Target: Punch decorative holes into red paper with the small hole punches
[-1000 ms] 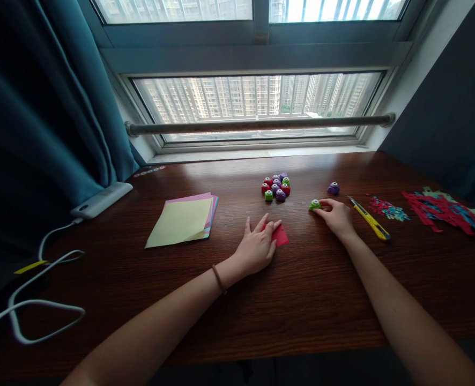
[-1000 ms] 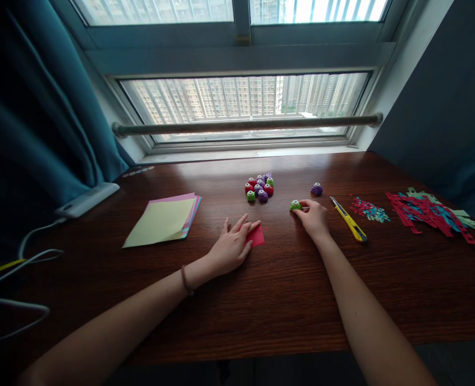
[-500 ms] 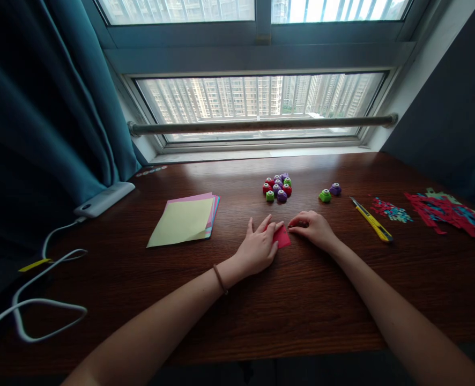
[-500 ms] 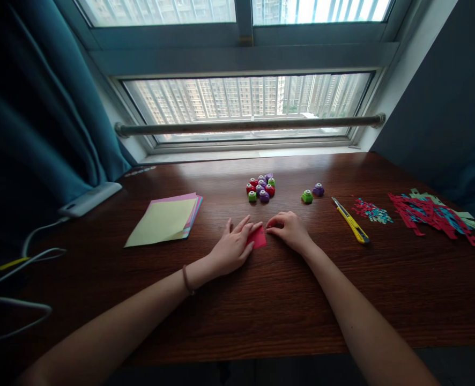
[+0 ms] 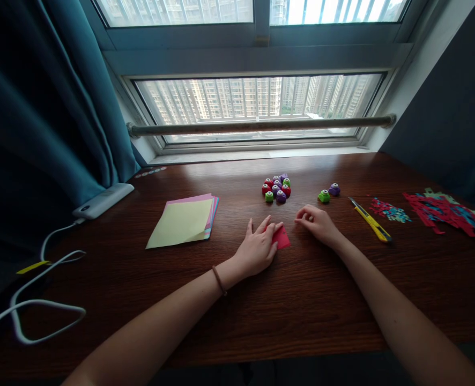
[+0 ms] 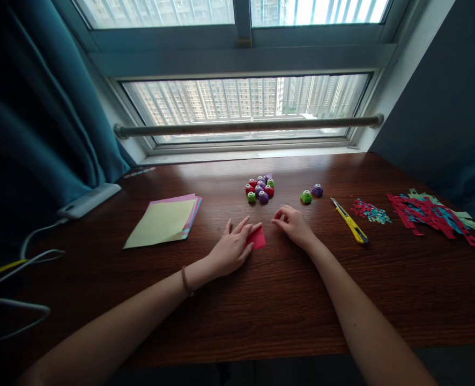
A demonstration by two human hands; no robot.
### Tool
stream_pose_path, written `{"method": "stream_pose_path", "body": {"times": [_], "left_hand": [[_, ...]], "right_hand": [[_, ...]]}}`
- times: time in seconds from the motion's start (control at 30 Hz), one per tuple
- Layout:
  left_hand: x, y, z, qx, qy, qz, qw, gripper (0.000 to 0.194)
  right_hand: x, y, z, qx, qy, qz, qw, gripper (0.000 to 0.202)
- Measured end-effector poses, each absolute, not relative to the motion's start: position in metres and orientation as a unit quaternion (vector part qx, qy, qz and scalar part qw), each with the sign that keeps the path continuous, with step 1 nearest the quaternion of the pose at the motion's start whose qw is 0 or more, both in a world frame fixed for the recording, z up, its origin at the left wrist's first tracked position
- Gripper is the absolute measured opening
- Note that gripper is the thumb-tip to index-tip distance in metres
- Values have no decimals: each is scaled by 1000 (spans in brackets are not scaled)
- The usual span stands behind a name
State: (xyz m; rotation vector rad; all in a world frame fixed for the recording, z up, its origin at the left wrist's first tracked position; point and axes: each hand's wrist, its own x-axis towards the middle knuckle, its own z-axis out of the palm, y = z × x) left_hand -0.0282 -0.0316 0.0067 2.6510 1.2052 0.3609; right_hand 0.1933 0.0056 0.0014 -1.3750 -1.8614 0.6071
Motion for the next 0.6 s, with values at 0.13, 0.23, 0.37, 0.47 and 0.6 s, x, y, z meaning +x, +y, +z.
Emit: {"method": "stream_pose_path", "body": {"times": [0.13,0.23,0.37,0.47,0.6], "left_hand": [[-28,-32,7,899,406,124,104,50],[-29,-32,7,900,406,127,101,51],[-29,-32,5,898,408,134,95,50],[-30,-32,5,897,409,136,97,49],[-30,-32,4,896,411,135,99,49]], "right_hand": [[228,16,6,-561,-468,281,622,23],[258,22,6,-533,-277,236,764,20],[288,26,2,-524,-172,177,815,10],[303,28,-1,-535,-158,125,820,9],[314,28,-6,-615,-150,36,774,15]]}}
